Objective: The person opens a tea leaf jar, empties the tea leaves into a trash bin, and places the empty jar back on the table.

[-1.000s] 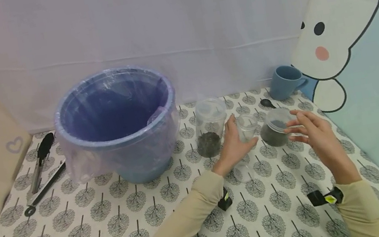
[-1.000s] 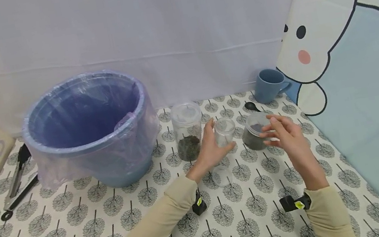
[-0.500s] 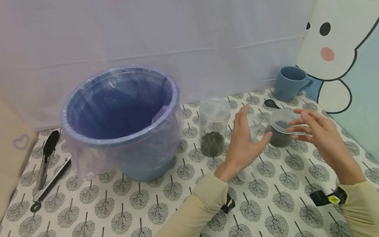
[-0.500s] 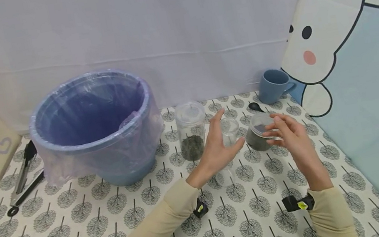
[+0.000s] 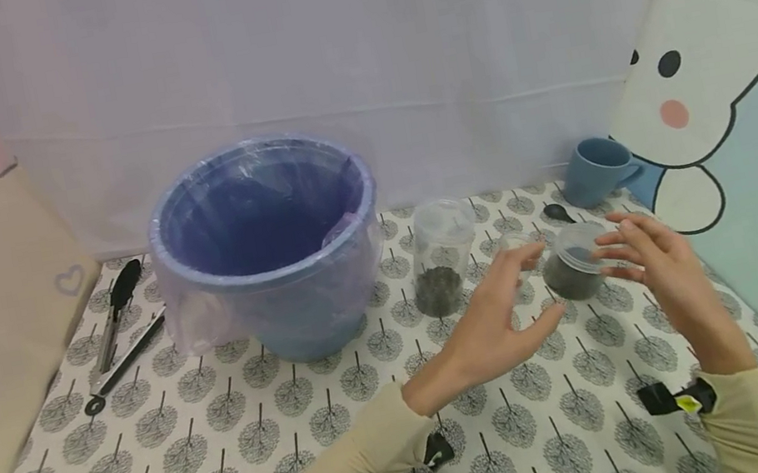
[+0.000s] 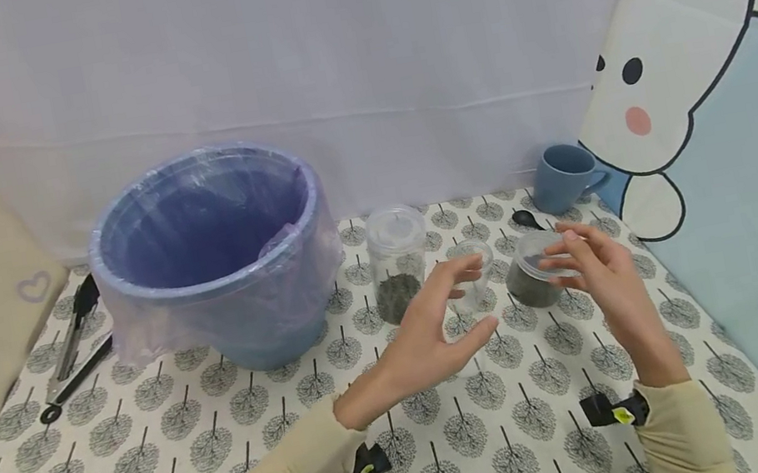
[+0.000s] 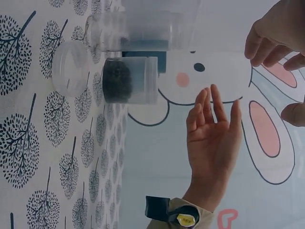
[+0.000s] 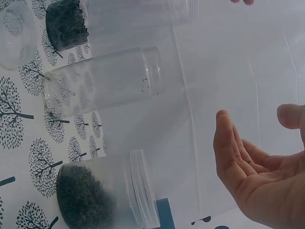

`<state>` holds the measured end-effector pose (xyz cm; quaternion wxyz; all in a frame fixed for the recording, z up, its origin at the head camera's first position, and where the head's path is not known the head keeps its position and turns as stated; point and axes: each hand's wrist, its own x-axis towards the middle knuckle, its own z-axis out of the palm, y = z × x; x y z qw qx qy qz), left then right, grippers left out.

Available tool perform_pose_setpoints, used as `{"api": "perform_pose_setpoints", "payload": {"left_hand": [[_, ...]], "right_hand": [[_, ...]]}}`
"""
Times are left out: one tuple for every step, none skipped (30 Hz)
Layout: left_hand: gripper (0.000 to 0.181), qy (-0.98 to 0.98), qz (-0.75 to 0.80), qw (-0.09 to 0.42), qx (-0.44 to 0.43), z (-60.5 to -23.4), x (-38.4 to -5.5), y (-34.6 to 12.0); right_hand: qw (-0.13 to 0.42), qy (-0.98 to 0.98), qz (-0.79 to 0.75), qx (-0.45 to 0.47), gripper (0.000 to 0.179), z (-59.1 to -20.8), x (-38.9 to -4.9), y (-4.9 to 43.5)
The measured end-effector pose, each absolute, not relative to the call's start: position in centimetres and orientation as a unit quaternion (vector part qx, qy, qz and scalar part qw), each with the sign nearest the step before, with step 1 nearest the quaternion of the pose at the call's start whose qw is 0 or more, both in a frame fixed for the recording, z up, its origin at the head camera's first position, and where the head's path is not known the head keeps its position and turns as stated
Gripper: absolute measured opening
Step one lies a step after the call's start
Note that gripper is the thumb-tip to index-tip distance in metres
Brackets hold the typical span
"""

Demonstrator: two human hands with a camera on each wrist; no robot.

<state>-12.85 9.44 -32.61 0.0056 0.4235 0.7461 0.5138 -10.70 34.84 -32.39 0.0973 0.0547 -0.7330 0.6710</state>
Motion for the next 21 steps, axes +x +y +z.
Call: {"api": "perform_pose_setpoints", "payload": {"left_hand": [[0.062,0.743,0.516,0.010,0.426,-32.4,-12.6,9.0],[0.061,0.740,0.520,0.016,0.426,-32.3,-12.4,8.5],[0.060,0.737,0.523,0.019,0.427,-32.2,-12.2,8.0],[0.058,0.734,0.526,0.017,0.430,-32.1,-12.1,7.6],[0.056,0.730,0.529,0.016,0.432,-32.1,-11.9,7.1],[0.054,0.727,0.531,0.013,0.434,-32.1,-11.8,6.6],[0.052,0.725,0.534,0.009,0.435,-32.1,-11.7,6.2],[0.050,0.724,0.536,0.007,0.435,-32.2,-11.6,5.7],[0.047,0.725,0.536,0.004,0.433,-32.3,-11.5,5.1],[0.044,0.727,0.535,0.003,0.431,-32.3,-11.4,4.6],[0.042,0.730,0.533,0.002,0.427,-32.4,-11.3,4.0],[0.040,0.733,0.532,0.001,0.424,-32.4,-11.2,3.4],[0.038,0.737,0.530,0.002,0.419,-32.4,-11.0,2.8],[0.036,0.742,0.528,0.002,0.414,-32.4,-10.9,2.1],[0.035,0.747,0.525,0.002,0.409,-32.5,-10.8,1.5],[0.033,0.750,0.523,0.003,0.406,-32.5,-10.7,0.9],[0.032,0.753,0.521,0.003,0.401,-32.5,-10.5,0.2],[0.031,0.758,0.520,0.004,0.394,-32.5,-10.4,-0.4],[0.031,0.763,0.517,0.007,0.387,-32.6,-10.3,-1.0],[0.031,0.766,0.517,0.007,0.382,-32.7,-10.2,-1.6],[0.030,0.769,0.517,0.008,0.376,-32.7,-10.1,-2.2]], "right_hand": [[0.099,-0.732,0.671,0.058,0.030,-32.3,-10.7,34.8],[0.100,-0.731,0.672,0.062,0.031,-32.2,-10.7,34.8],[0.102,-0.730,0.673,0.064,0.031,-32.2,-10.7,34.8],[0.102,-0.729,0.674,0.067,0.032,-32.1,-10.7,34.8],[0.103,-0.727,0.675,0.069,0.033,-32.1,-10.7,34.8],[0.103,-0.726,0.676,0.069,0.034,-32.0,-10.7,34.8],[0.104,-0.725,0.677,0.068,0.034,-32.0,-10.7,34.8],[0.105,-0.727,0.676,0.065,0.035,-32.0,-10.7,34.8],[0.107,-0.728,0.674,0.064,0.035,-32.0,-10.8,34.8],[0.108,-0.730,0.672,0.063,0.035,-32.0,-10.8,34.8],[0.110,-0.731,0.671,0.062,0.036,-32.1,-10.9,34.9],[0.112,-0.732,0.669,0.062,0.036,-32.1,-10.9,34.9],[0.112,-0.735,0.666,0.062,0.037,-32.1,-10.9,34.9],[0.113,-0.739,0.661,0.063,0.039,-32.1,-11.0,34.9],[0.113,-0.741,0.659,0.065,0.040,-32.2,-11.1,35.0],[0.114,-0.746,0.653,0.064,0.041,-32.2,-11.2,35.0],[0.115,-0.750,0.648,0.063,0.042,-32.3,-11.2,35.0],[0.116,-0.759,0.638,0.060,0.043,-32.4,-11.3,35.1],[0.119,-0.771,0.624,0.055,0.045,-32.5,-11.4,35.1],[0.122,-0.786,0.604,0.046,0.047,-32.6,-11.5,35.2],[0.124,-0.805,0.579,0.036,0.049,-32.7,-11.5,35.3]]}}
